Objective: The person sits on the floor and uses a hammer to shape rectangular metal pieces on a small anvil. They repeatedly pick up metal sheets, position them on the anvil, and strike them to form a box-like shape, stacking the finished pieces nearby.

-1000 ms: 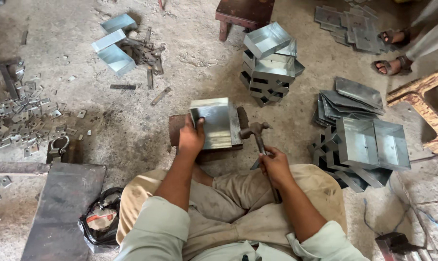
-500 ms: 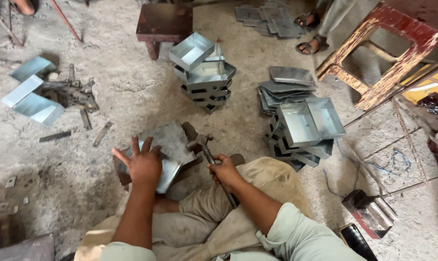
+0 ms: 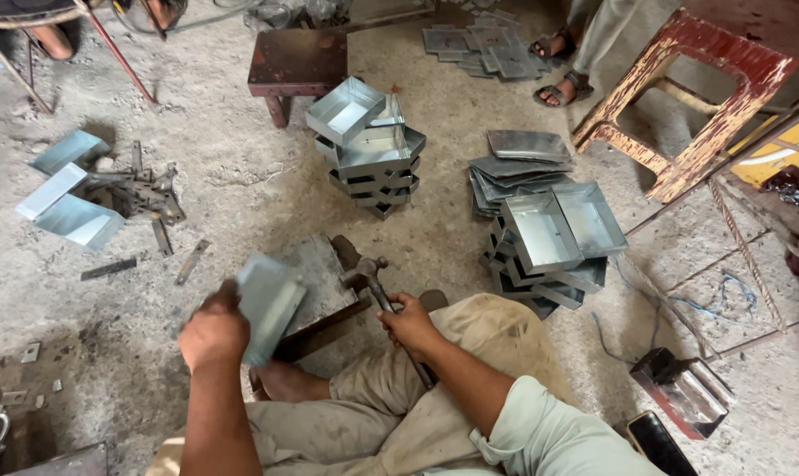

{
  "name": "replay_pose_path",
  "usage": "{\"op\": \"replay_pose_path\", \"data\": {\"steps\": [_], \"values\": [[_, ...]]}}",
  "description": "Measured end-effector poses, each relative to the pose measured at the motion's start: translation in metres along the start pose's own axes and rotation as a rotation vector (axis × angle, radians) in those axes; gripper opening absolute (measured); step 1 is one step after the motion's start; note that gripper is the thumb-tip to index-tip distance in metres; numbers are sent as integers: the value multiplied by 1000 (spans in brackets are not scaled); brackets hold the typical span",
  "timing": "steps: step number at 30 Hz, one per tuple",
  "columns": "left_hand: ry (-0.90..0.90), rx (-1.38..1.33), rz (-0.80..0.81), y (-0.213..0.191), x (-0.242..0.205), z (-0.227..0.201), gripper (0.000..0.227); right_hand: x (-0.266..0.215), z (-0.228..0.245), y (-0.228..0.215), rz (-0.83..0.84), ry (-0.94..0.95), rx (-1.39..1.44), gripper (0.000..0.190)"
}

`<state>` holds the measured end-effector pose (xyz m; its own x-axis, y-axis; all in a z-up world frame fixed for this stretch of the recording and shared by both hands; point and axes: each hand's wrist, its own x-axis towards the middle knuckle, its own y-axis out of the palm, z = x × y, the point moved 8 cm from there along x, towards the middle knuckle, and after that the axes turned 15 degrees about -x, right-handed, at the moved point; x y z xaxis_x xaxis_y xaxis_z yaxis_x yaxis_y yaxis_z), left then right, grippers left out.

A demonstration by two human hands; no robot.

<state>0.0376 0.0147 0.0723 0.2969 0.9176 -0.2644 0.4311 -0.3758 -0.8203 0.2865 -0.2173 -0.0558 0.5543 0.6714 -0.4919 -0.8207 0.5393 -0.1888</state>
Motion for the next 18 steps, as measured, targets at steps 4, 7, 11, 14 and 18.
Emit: {"op": "replay_pose_path", "data": {"steps": [4, 7, 11, 14, 18], "values": [[464, 234, -189, 7, -5, -44, 51, 5, 1, -3, -59, -96, -92, 51], [475, 313, -145, 30, -6, -51, 45, 4, 5, -8, -99, -215, -206, 49], [541, 214, -186, 25, -19, -57, 56, -12, 25, -12, -191, -413, -440, 50], [591, 184, -193, 25, -24, -63, 54, -39, 55, -13, -228, -456, -451, 56], [635, 162, -295, 28, -20, -59, 33, -78, 107, -27, -246, -472, -436, 54]]}}
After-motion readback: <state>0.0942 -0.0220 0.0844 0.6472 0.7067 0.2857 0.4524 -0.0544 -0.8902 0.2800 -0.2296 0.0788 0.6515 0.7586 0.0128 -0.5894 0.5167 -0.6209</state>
